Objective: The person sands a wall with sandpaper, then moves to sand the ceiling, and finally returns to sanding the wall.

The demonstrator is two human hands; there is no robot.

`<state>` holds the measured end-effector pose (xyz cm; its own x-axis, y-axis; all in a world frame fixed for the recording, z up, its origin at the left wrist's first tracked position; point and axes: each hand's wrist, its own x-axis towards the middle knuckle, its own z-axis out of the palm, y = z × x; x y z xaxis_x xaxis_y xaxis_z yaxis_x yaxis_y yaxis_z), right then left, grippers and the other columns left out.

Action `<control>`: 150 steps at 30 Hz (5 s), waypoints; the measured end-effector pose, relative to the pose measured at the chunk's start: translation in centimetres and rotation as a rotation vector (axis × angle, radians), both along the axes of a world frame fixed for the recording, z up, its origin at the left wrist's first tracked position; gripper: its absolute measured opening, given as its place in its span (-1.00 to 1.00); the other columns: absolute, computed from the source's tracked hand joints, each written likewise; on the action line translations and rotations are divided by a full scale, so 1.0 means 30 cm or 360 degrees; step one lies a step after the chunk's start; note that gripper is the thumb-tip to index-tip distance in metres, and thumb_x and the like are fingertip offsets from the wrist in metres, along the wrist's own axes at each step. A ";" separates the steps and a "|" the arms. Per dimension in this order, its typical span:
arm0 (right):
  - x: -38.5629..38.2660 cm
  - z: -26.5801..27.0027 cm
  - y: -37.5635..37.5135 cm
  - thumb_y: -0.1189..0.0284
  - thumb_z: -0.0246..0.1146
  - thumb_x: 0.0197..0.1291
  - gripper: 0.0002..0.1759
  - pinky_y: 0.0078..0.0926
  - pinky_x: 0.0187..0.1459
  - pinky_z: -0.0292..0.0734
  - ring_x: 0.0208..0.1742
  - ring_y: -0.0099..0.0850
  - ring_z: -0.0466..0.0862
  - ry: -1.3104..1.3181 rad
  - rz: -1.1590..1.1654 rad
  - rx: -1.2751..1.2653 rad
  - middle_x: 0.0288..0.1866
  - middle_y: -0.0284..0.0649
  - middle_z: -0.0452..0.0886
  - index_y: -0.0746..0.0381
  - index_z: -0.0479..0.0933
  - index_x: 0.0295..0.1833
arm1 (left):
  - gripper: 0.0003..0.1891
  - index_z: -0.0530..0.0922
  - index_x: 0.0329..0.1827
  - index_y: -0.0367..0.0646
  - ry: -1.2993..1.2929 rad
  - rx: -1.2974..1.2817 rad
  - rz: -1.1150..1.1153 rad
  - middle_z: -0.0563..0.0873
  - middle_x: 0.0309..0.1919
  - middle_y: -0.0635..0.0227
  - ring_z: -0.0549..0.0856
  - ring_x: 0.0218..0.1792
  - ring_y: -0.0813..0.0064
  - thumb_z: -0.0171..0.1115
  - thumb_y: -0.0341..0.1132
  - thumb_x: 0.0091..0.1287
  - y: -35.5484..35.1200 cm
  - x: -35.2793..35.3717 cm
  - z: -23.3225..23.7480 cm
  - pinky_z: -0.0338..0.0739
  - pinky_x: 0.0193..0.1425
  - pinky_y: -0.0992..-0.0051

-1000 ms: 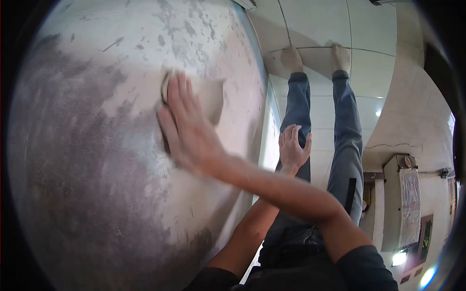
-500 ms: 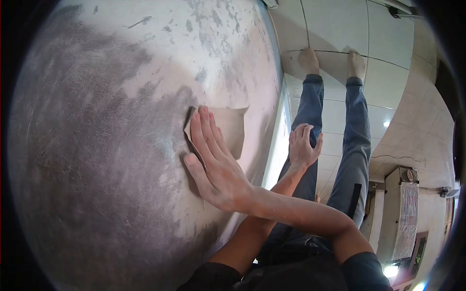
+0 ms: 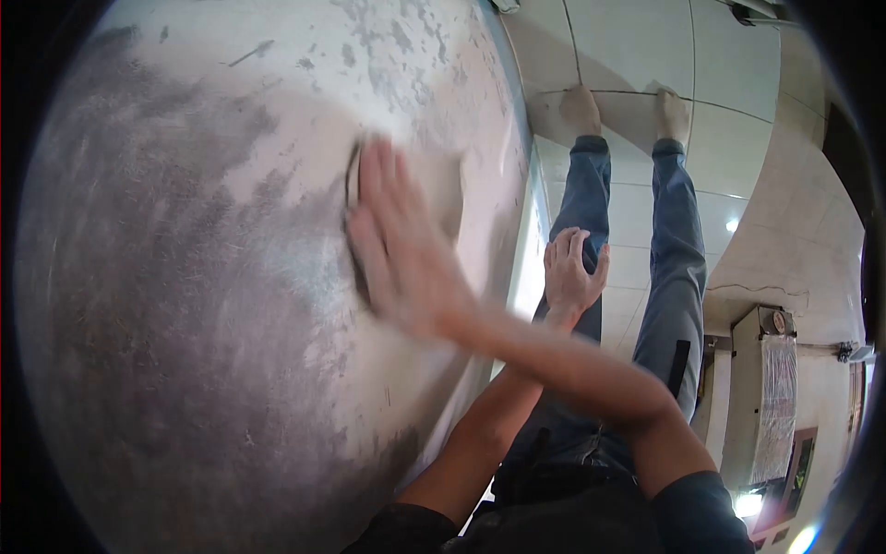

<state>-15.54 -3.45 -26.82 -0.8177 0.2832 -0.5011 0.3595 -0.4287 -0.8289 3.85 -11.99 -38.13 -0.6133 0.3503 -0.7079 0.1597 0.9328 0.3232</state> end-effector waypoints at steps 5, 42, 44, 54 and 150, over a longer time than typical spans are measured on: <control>-0.055 0.001 0.044 0.13 -0.37 0.47 -0.28 -0.13 0.54 -0.32 0.58 -0.01 -0.30 -0.0088 -0.0022 -0.0111 0.57 0.15 -0.32 0.43 -0.29 0.50 | -0.58 0.51 0.03 -0.20 0.0087 0.0049 -0.0014 0.54 0.06 0.13 0.50 0.11 0.11 0.24 -0.08 0.25 0.012 -0.010 0.003 0.31 0.25 0.17; 0.013 0.173 0.028 0.22 -0.33 0.49 -0.34 -0.12 0.53 -0.20 0.56 0.10 -0.21 0.0106 0.0028 -0.0043 0.54 0.24 -0.23 0.46 -0.20 0.49 | -0.67 0.51 0.01 -0.26 0.0148 0.0245 0.0428 0.57 0.02 0.09 0.54 0.11 0.15 0.26 -0.24 0.29 0.018 -0.059 0.028 0.36 0.24 0.25; 0.012 0.153 0.017 0.23 -0.34 0.49 -0.34 -0.13 0.53 -0.21 0.56 0.10 -0.22 0.0158 -0.0025 -0.0013 0.54 0.24 -0.21 0.49 -0.20 0.48 | -0.70 0.51 0.02 -0.27 0.0102 0.0365 0.0830 0.58 0.03 0.11 0.54 0.12 0.20 0.22 -0.29 0.32 0.029 -0.086 0.072 0.37 0.25 0.31; -0.011 0.223 0.061 0.18 -0.25 0.49 -0.31 -0.34 0.51 -0.15 0.59 -0.10 -0.16 0.0048 -0.0013 -0.0231 0.56 0.15 -0.18 0.42 -0.20 0.51 | -0.46 0.21 0.43 -0.11 -0.0945 0.1993 0.2609 0.29 0.40 0.14 0.25 0.44 0.25 -0.24 -0.03 0.48 0.269 -0.485 0.463 -0.01 0.53 0.01; -0.227 0.194 0.260 -0.11 -0.21 0.40 -0.17 -0.17 0.24 0.29 0.07 0.09 0.58 -0.0759 0.0115 -0.0384 -0.05 0.44 0.51 0.58 0.45 0.05 | -0.61 0.39 0.18 -0.34 0.0073 0.1213 0.1711 0.59 0.04 0.18 0.62 0.03 0.43 0.19 -0.40 0.33 0.305 -0.667 0.636 0.54 0.12 0.48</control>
